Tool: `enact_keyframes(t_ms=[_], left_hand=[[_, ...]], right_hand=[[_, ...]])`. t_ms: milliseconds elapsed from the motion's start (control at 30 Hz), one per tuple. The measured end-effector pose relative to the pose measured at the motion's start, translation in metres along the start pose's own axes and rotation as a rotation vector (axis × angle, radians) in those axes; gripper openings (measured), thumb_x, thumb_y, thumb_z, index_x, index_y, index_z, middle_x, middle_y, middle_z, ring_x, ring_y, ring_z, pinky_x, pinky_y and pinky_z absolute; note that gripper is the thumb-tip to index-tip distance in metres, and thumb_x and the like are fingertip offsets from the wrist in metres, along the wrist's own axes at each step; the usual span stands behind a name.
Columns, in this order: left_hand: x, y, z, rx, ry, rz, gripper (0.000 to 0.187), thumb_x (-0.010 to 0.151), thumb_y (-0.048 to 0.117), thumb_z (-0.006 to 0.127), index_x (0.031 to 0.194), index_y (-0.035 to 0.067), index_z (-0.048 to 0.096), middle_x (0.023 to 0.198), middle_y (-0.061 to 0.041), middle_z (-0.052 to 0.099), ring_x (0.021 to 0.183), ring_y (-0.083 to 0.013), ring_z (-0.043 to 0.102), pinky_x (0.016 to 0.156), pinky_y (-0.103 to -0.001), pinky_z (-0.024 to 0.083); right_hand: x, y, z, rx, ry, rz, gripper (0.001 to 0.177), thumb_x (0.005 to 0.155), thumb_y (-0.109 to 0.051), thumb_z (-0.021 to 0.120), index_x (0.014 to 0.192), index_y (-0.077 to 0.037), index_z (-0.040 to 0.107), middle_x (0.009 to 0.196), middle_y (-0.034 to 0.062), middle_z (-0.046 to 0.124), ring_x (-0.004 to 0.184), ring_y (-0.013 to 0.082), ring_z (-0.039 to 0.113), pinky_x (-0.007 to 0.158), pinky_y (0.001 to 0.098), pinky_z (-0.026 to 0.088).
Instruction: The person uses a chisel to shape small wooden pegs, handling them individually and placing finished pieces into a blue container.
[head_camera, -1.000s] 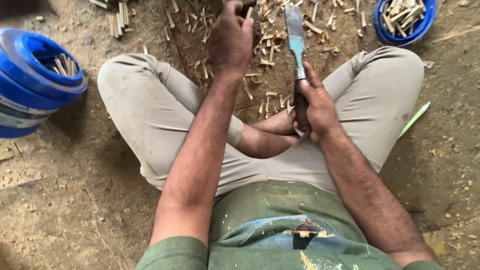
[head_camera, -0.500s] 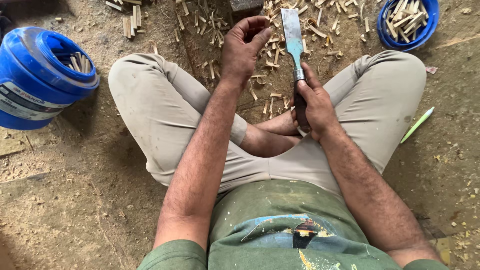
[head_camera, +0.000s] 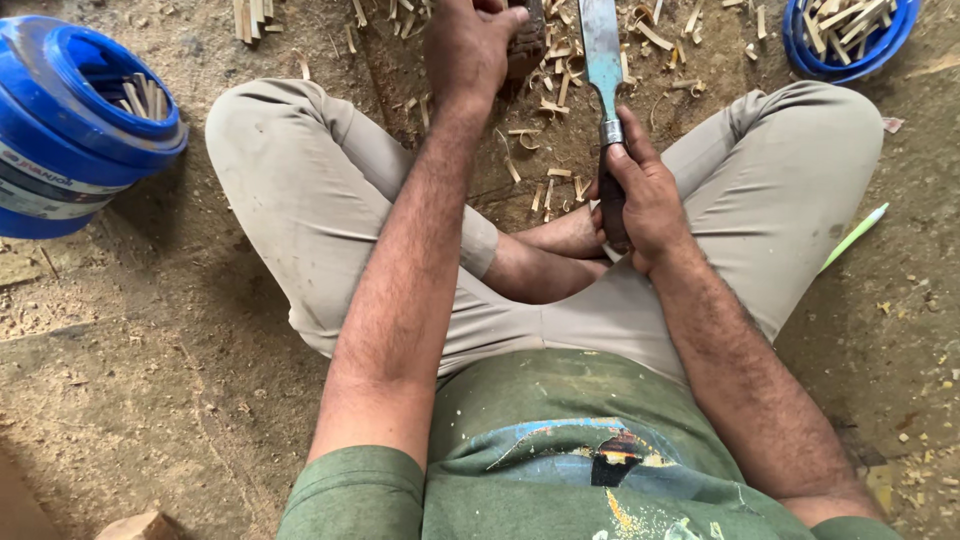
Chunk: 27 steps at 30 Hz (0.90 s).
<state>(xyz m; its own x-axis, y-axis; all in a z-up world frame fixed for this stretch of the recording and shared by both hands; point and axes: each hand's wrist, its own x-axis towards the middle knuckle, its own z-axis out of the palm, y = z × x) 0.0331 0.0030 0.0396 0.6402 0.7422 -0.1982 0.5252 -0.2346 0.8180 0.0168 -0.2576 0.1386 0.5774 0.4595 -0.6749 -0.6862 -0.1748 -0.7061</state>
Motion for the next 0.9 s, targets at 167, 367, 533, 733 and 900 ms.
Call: enact_keyframes(t_ms=[167, 367, 533, 733, 900], left_hand=[[0.004, -0.010, 0.003, -0.013, 0.104, 0.143, 0.035, 0.084, 0.033, 0.088, 0.097, 0.008, 0.065, 0.078, -0.002, 0.073, 0.063, -0.0122, 0.073, 0.053, -0.025, 0.064], [-0.041, -0.016, -0.013, 0.061, 0.095, 0.171, 0.076, 0.094, 0.060, 0.076, 0.135, 0.005, 0.045, 0.111, -0.014, 0.057, 0.099, -0.0216, 0.067, 0.072, -0.034, 0.066], [-0.068, -0.024, -0.017, -0.092, -0.099, 0.010, 0.109, 0.079, 0.074, 0.075, 0.147, 0.001, 0.033, 0.128, -0.018, 0.049, 0.118, -0.0283, 0.062, 0.090, -0.042, 0.066], [-0.063, -0.025, -0.008, -0.110, -0.175, -0.049, 0.123, 0.078, 0.073, 0.079, 0.154, -0.003, 0.020, 0.138, -0.024, 0.044, 0.127, -0.0339, 0.057, 0.096, -0.047, 0.062], [-0.062, -0.026, -0.004, -0.079, -0.189, -0.121, 0.123, 0.076, 0.071, 0.078, 0.155, -0.002, 0.018, 0.139, -0.024, 0.044, 0.127, -0.0330, 0.058, 0.094, -0.046, 0.064]], right_hand=[[-0.010, -0.001, 0.004, -0.086, 0.011, -0.115, 0.055, 0.115, -0.027, 0.049, 0.167, -0.033, 0.034, 0.083, 0.0036, 0.058, 0.057, 0.0104, 0.054, 0.049, 0.0272, 0.052], [-0.052, 0.014, 0.029, -0.232, -0.045, -0.088, 0.059, 0.109, -0.025, 0.046, 0.165, -0.032, 0.030, 0.077, 0.0016, 0.053, 0.052, 0.0100, 0.051, 0.045, 0.0265, 0.050], [-0.065, 0.022, 0.041, -0.343, -0.135, -0.064, 0.056, 0.111, -0.023, 0.046, 0.165, -0.030, 0.033, 0.083, 0.0007, 0.056, 0.059, 0.0071, 0.050, 0.050, 0.0236, 0.049], [-0.055, 0.023, 0.045, -0.442, -0.111, -0.058, 0.056, 0.109, -0.024, 0.045, 0.163, -0.031, 0.031, 0.081, 0.0004, 0.054, 0.057, 0.0074, 0.052, 0.049, 0.0241, 0.050], [-0.050, 0.026, 0.047, -0.451, -0.115, -0.056, 0.056, 0.111, -0.025, 0.045, 0.165, -0.030, 0.031, 0.080, 0.0003, 0.053, 0.057, 0.0073, 0.051, 0.050, 0.0245, 0.050]])
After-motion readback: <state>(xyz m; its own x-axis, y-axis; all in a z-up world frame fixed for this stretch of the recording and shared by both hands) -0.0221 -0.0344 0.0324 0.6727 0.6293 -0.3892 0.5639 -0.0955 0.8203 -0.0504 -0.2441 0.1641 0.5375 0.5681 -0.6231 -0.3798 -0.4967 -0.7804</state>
